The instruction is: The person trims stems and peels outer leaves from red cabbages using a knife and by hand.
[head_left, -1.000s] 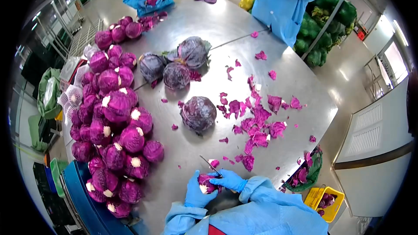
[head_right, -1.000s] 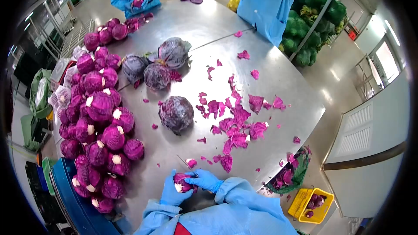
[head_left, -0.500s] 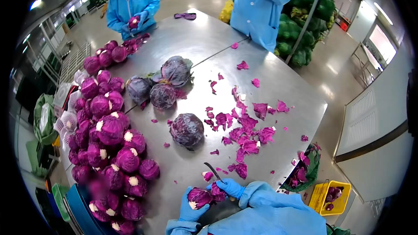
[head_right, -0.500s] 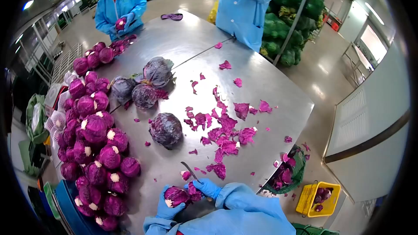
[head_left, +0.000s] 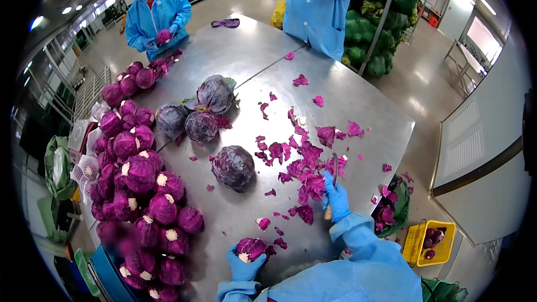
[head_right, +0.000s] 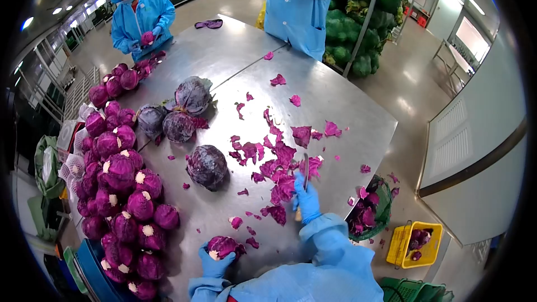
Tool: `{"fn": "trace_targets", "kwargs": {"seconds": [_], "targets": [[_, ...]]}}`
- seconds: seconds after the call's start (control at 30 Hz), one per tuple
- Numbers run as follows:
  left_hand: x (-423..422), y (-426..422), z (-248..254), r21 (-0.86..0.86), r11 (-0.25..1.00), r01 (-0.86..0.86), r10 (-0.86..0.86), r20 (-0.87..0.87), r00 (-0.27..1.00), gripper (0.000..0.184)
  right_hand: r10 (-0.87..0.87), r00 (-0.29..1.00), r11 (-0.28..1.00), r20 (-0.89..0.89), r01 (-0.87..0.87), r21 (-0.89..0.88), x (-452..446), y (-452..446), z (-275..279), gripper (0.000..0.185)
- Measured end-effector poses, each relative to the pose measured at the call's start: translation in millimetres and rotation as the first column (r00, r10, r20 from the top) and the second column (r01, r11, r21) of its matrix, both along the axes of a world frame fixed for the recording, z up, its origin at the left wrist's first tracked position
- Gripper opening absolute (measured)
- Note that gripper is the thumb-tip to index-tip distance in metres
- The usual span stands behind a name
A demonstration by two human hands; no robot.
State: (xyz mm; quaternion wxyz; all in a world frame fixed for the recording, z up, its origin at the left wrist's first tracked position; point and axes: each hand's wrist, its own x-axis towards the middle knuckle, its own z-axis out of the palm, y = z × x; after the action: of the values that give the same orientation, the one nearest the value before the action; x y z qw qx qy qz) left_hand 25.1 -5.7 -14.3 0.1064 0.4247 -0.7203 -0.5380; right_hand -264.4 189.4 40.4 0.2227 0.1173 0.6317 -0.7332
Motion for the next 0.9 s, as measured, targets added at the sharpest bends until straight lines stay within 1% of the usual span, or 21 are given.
{"fn": "trace_targets", "kwargs": {"seconds": [0.03, 0.07, 0.1, 0.2, 0.23, 0.27, 0.3, 0.33, 0.37, 0.4, 0.43, 0.47, 0.53, 0.57, 0.67, 0.7, 0.73, 0.77, 0.8, 0.83, 0.9], "targets": [[-0.5, -0.9, 2.0, 0.052, 0.999, -0.006, 0.004, 0.04, 0.999, 0.107, 0.0, 0.969, 0.97, -0.246, 0.06, 0.236, -2.6, 6.1, -0.9, 0.045], [-1.2, -1.6, 6.3, 0.102, 0.995, -0.015, 0.006, 0.08, 0.997, 0.104, 0.061, 0.88, 0.885, -0.47, 0.17, 0.433, -4.4, 10.8, -5.7, 0.046], [-5.0, 1.4, 21.5, 0.03, 0.999, -0.024, 0.021, 0.092, 0.996, 0.094, 0.174, 0.739, 0.758, -0.651, 0.322, 0.568, -7.5, 12.5, -10.8, 0.048], [-3.7, 4.9, 17.0, 0.166, 0.986, -0.032, 0.052, -0.115, 0.992, 0.091, 0.12, 0.721, 0.913, -0.682, 0.19, 0.361, -1.1, 20.5, -37.1, 0.047], [-1.5, 5.5, 10.1, 0.173, 0.985, -0.006, 0.03, -0.137, 0.99, 0.093, 0.215, 0.897, 0.906, -0.385, -0.037, 0.421, 3.2, 19.2, -42.0, 0.046], [2.8, 6.9, 0.6, 0.182, 0.983, 0.02, 0.009, -0.157, 0.987, 0.094, 0.202, 0.952, 0.966, -0.231, -0.154, 0.209, 10.0, 15.3, -46.9, 0.045], [3.1, 7.1, -3.5, 0.187, 0.981, 0.046, -0.012, -0.182, 0.983, 0.096, 0.223, 0.972, 0.973, -0.075, -0.226, -0.034, 18.3, -2.1, -38.4, 0.043], [1.6, 10.2, 1.0, 0.187, 0.981, 0.051, -0.015, -0.188, 0.982, 0.098, 0.267, 0.962, 0.953, -0.056, -0.272, -0.134, 23.2, -16.4, -50.8, 0.042], [-0.5, 16.2, 8.9, 0.184, 0.981, 0.056, -0.02, -0.192, 0.981, 0.099, 0.333, 0.943, 0.936, -0.017, -0.332, -0.113, 28.7, -34.4, -69.3, 0.043], [-5.7, 19.5, 16.1, 0.176, 0.982, 0.064, -0.028, -0.201, 0.979, 0.101, 0.367, 0.93, 0.907, -0.019, -0.363, -0.214, 36.5, -52.3, -84.5, 0.043], [-10.8, 22.3, 24.4, 0.062, 0.994, 0.093, -0.082, -0.155, 0.984, 0.099, 0.414, 0.91, 0.868, 0.008, -0.393, -0.305, 44.5, -69.0, -81.4, 0.044], [-12.9, 23.3, 25.7, 0.007, 0.991, 0.131, -0.129, -0.133, 0.983, 0.098, 0.452, 0.892, 0.854, 0.028, -0.423, -0.304, 52.2, -80.6, -77.8, 0.044], [-17.0, 24.3, 25.8, -0.095, 0.975, 0.202, -0.209, -0.081, 0.974, 0.097, 0.452, 0.892, 0.84, -0.022, -0.434, -0.325, 58.3, -104.1, -102.8, 0.044], [-21.8, 25.5, 33.1, -0.149, 0.958, 0.245, -0.249, -0.003, 0.969, 0.098, 0.41, 0.912, 0.868, -0.005, -0.392, -0.304, 55.4, -112.8, -117.0, 0.042], [-24.7, 26.0, 28.1, -0.39, 0.833, 0.391, -0.366, 0.141, 0.92, 0.099, 0.099, 0.995, 0.909, -0.031, -0.103, -0.404, 38.7, -113.0, -115.1, 0.042], [-24.4, 25.8, 22.3, -0.385, 0.838, 0.387, -0.363, 0.136, 0.922, 0.103, 0.006, 0.991, 0.93, -0.131, -0.054, -0.364, 28.7, -104.3, -111.2, 0.042], [-25.4, 29.2, 21.9, -0.35, 0.892, 0.287, -0.262, 0.119, 0.958, 0.104, 0.006, 1.0, 0.963, -0.023, -0.012, -0.27, 16.6, -88.8, -89.7, 0.042], [-27.8, 35.2, 21.4, -0.312, 0.932, 0.187, -0.162, 0.106, 0.981, 0.105, -0.105, 0.992, 0.952, -0.064, 0.082, -0.293, 7.4, -82.1, -99.0, 0.044], [-27.7, 41.1, 20.1, -0.268, 0.959, 0.089, -0.065, 0.097, 0.993, 0.106, -0.137, 0.989, 0.949, -0.045, 0.119, -0.291, 0.2, -68.4, -91.1, 0.046], [-27.1, 42.8, 11.8, -0.327, 0.945, 0.024, -0.002, 0.067, 0.998, 0.102, -0.206, 0.977, 0.932, -0.051, 0.18, -0.315, -7.6, -56.7, -95.1, 0.048], [-24.8, 48.8, 4.8, -0.229, 0.969, -0.097, 0.1, -0.003, 0.995, 0.098, -0.371, 0.924, 0.877, -0.095, 0.315, -0.363, -20.3, -24.9, -100.8, 0.053]]}}
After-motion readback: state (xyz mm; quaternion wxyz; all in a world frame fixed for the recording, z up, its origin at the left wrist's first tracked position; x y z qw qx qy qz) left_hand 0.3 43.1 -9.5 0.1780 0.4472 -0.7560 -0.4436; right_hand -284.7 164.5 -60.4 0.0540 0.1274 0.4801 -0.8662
